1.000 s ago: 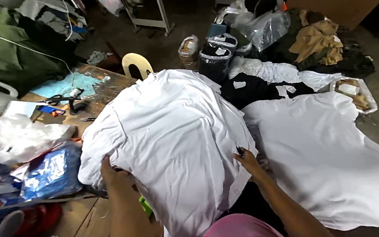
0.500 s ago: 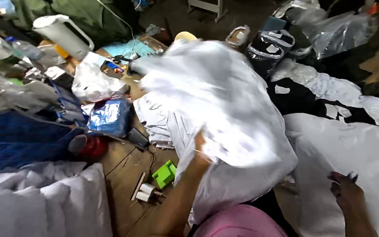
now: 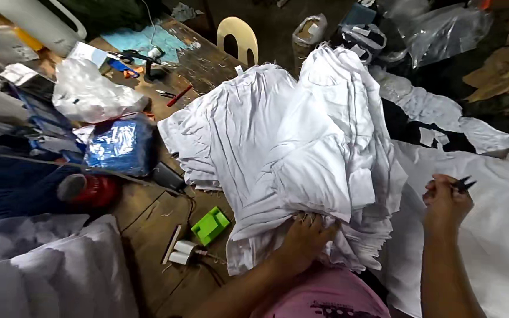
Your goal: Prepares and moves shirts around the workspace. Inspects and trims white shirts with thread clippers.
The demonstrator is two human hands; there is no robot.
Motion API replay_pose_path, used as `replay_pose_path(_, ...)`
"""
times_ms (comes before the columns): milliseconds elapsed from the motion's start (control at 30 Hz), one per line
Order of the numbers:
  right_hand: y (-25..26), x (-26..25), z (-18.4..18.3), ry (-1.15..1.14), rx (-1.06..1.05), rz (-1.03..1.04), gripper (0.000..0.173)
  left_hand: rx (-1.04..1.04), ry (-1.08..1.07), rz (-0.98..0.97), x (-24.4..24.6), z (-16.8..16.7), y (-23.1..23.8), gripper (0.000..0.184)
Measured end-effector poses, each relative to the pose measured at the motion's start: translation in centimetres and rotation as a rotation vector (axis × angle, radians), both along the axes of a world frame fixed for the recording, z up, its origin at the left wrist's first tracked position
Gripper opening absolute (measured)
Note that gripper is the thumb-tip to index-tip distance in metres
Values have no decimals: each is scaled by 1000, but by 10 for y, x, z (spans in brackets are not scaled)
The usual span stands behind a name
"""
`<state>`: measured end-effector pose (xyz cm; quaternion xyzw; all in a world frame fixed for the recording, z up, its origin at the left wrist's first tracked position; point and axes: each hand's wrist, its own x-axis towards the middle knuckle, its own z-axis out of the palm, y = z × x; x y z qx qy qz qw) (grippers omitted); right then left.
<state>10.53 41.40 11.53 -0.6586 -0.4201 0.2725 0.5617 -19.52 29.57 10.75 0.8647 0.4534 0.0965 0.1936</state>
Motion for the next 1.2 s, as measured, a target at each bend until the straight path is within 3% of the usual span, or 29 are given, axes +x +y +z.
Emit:
replay_pose_path(33, 1, -22, 12, -64, 63, 119, 27, -191, -12, -46, -6, 15, -2, 93)
replay_pose_path(67, 2, -44, 24, -119, 112, 243, 30, -316, -40, -94, -15, 31, -2, 87)
replay_pose_path(100, 3, -66, 36, -174, 139, 379, 33, -370, -109, -121, -26, 48, -1, 65)
replay_pose_path(167, 8, -106, 55, -259, 153, 626, 39, -239, -337, 38, -49, 77, 4, 26)
replay_pose_path(200, 11, -126, 61, -287, 150, 710, 40, -101, -439, 207, -56, 86, 14, 16)
replay_pose_path(267, 16, -162, 69, -329, 139, 816, 37, 166, -470, 583, -66, 80, 49, 21)
replay_pose_path(300, 19, -178, 70, -351, 128, 856, 33, 147, -418, 711, -72, 69, 69, 27)
replay_pose_path(367, 24, -201, 64, -425, 51, 934, 30, -45, -349, 791, -80, 40, 95, 35)
replay_pose_path(467, 27, -211, 54, -713, -93, 1047, 37, 42, -427, 771, -82, 22, 93, 24)
replay_pose_path(633, 14, -215, 49, -1058, 70, 973, 28, 63, -642, 817, -86, 20, 74, 23)
replay_pose_path(800, 21, -232, 30, -1011, 208, 917, 20, 159, -725, 790, -74, 13, 74, 18)
replay_pose_path(867, 22, -224, 31, -932, 164, 904, 21, 216, -687, 626, -75, 10, 59, 12)
replay_pose_path(933, 20, -208, 35, -809, 72, 853, 26, 106, -571, 291, -78, 15, 34, 9)
replay_pose_path(1000, 20, -190, 35, -727, 24, 727, 31, -28, -502, 7, -81, 29, 17, 24)
replay_pose_path(1033, 19, -182, 35, -700, 2, 656, 34, -79, -506, -14, -86, 37, 14, 31)
replay_pose_path(1133, 16, -164, 45, -690, -198, 582, 56, -60, -585, 368, -98, 55, 20, 35)
replay_pose_path(1200, 17, -154, 55, -745, -341, 642, 51, -9, -465, 649, -96, 52, 33, 41)
